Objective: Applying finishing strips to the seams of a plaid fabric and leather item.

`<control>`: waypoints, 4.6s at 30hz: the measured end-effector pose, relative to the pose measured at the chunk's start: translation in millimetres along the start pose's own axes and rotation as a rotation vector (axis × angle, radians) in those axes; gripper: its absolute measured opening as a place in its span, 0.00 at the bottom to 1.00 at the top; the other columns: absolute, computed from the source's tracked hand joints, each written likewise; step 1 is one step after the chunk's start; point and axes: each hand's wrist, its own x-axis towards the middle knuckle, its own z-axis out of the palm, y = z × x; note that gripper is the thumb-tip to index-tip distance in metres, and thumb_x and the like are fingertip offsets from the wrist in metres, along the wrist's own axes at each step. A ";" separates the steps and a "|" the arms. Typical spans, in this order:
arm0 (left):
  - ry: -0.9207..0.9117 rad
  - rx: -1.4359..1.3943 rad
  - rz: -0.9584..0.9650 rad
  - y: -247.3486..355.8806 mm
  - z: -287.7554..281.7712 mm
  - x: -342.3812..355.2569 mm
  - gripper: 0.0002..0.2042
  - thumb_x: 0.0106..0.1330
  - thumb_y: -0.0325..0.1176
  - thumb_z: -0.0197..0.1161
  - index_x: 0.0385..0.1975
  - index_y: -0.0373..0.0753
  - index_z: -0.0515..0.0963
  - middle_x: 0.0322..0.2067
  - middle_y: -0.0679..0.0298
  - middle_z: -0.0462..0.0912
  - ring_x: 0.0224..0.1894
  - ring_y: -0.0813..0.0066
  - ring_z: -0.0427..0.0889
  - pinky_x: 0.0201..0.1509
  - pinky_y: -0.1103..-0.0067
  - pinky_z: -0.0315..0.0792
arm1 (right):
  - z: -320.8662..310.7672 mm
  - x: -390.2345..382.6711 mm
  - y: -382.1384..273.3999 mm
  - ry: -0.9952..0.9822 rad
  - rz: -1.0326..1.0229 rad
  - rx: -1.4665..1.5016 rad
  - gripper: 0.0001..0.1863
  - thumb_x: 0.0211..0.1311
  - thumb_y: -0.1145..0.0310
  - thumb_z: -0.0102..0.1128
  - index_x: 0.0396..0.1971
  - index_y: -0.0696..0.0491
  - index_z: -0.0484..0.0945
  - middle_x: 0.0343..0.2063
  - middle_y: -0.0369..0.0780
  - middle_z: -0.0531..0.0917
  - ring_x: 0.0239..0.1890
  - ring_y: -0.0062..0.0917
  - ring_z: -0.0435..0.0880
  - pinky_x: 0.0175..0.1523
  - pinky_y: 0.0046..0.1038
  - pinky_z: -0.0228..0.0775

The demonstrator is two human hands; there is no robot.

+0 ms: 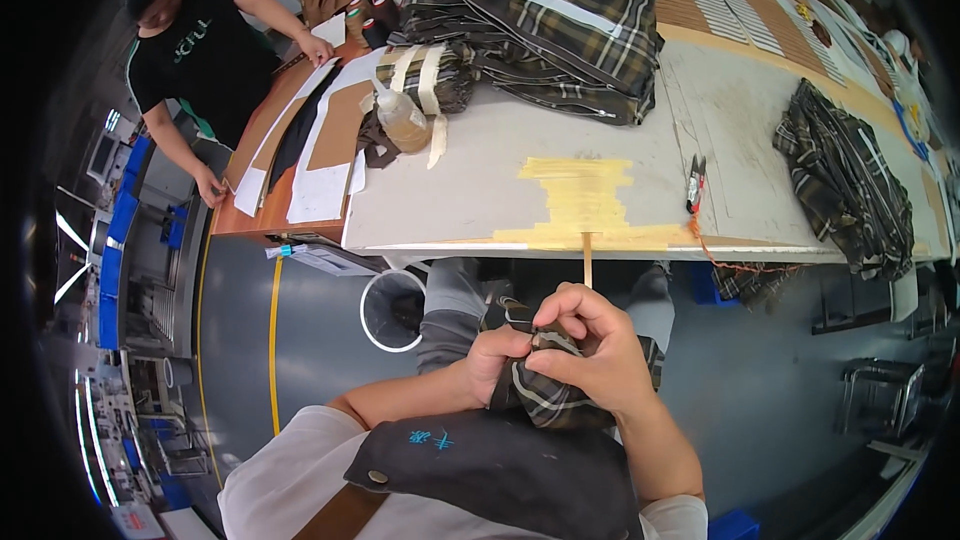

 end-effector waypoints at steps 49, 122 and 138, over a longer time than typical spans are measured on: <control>-0.198 -0.200 0.071 12.5 -14.0 -30.4 0.19 0.56 0.23 0.56 0.50 0.35 0.67 0.47 0.55 0.74 0.48 0.68 0.75 0.54 0.75 0.69 | -9.3 4.0 45.4 0.178 -0.593 -0.855 0.20 0.49 0.54 0.63 0.16 0.56 0.69 0.10 0.38 0.65 0.12 0.26 0.64 0.18 0.25 0.53; 0.214 2.022 0.235 56.3 75.0 22.0 0.26 0.41 0.27 0.71 0.44 0.34 0.71 0.27 0.58 0.72 0.25 0.73 0.75 0.29 0.78 0.70 | -38.6 -4.5 -86.2 0.112 -0.490 -0.751 0.09 0.37 0.79 0.64 0.20 0.60 0.72 0.23 0.39 0.76 0.25 0.26 0.73 0.28 0.23 0.63; 0.163 3.226 1.645 285.8 173.4 266.5 0.35 0.45 0.13 0.48 0.56 0.51 0.61 0.57 0.67 0.63 0.63 0.64 0.56 0.58 0.47 0.50 | -412.3 48.6 -206.5 1.173 -0.179 -1.837 0.11 0.50 0.62 0.59 0.29 0.54 0.80 0.31 0.45 0.80 0.34 0.40 0.78 0.41 0.34 0.70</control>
